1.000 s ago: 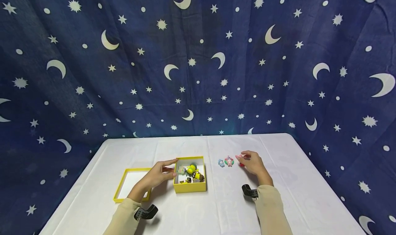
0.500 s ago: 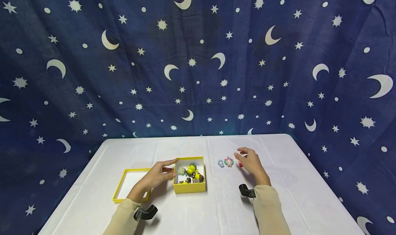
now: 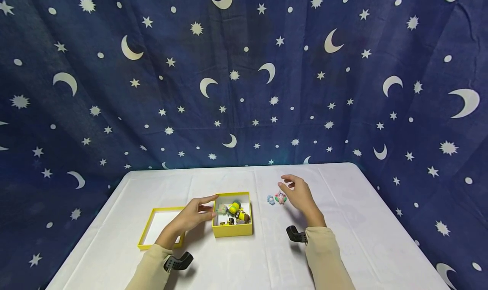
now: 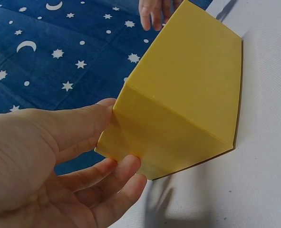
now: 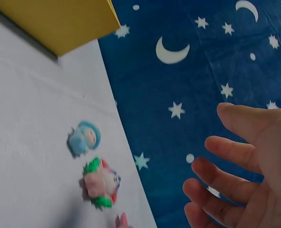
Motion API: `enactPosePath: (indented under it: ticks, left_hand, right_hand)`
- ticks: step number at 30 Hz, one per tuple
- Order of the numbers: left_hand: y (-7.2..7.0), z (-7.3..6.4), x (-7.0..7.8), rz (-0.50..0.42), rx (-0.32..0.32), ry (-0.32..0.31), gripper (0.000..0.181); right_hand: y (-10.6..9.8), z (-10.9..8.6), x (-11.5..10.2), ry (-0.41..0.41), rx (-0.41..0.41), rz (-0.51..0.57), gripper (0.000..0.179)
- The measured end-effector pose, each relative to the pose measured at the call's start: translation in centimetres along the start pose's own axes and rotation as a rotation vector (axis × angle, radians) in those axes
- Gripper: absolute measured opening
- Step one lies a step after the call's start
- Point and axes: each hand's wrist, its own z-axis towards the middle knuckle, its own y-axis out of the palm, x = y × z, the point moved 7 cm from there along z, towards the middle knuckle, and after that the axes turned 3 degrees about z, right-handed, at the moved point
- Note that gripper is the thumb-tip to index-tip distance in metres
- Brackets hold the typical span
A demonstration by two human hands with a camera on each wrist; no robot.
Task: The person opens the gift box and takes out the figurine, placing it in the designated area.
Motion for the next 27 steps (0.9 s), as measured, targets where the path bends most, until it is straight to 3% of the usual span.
enactPosePath:
  ticks: [4,13,27]
  left_hand:
    - [-0.1,0.1,0.0,0.005,0.003,0.000,0.057]
    - [-0.1,0.3,0.0,-0.025,0.005,0.000,0.057]
    - [0.1,0.1,0.2,-0.047,0.004,0.006,0.057]
  right_hand:
    - [0.8,0.1,-1.4,-0.061,0.006,-0.009,0.035]
    - [3.6,-0.2,-3.5,-0.024,-0.093,0.007,0.036]
    - [7.9,-1.4,-5.6,-0.075,-0.204,0.027,0.030]
